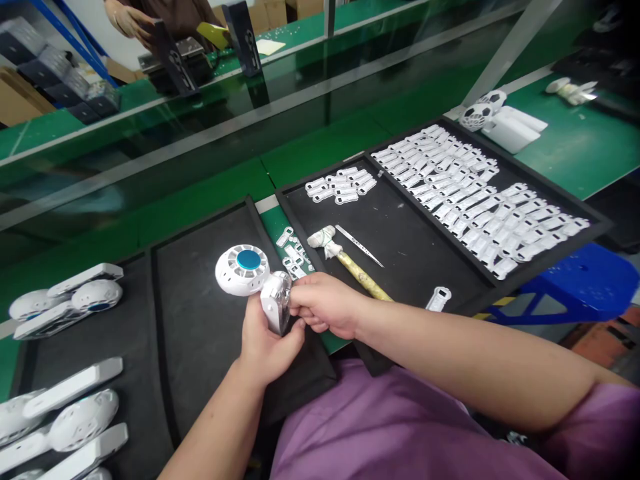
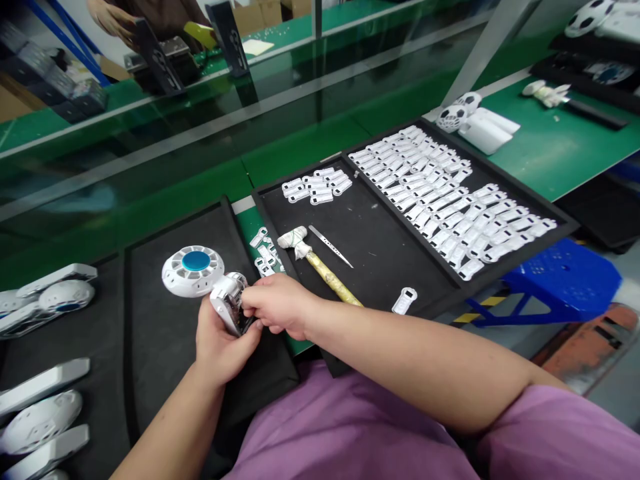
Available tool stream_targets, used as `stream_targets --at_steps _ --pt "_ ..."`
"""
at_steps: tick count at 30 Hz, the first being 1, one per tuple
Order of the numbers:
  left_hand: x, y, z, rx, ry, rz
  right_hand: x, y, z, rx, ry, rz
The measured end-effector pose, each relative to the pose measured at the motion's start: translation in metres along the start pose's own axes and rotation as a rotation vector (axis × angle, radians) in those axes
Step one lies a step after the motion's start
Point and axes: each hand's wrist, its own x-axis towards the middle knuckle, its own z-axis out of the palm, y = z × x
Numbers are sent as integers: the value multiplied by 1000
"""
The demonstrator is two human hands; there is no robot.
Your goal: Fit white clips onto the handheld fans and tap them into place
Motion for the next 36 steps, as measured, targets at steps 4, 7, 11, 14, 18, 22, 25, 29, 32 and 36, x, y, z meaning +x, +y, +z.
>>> stream_targets --at_steps 4,7,11,14,18,22,25,29,32,36 --pt "-1 1 0 8 10 -6 0 1 0 5 8 -5" --pt "-1 0 0 13 12 -11 0 1 1 5 13 -5" --pt "-2 -1 0 9 9 -4 -1 1 1 1 14 0" --pt "-3 -3 0 -6 0 -11 0 2 0 5 17 1" --pt "-3 -3 0 -34 -13 -75 2 2 -1 17 14 6" --pt "4 0 -1 -320 -46 -300 0 -1 -3 25 -30 4" --pt "9 2 -3 -649 -59 -444 -6 -2 -9 124 -36 -3" --pt "11 6 -5 -866 -81 -515 -12 4 -15 200 68 -90" --pt "10 8 -5 -909 -122 -487 -12 9 -13 85 118 -209" --pt "8 7 -4 -841 -147 -445 -9 11 -4 63 191 -322"
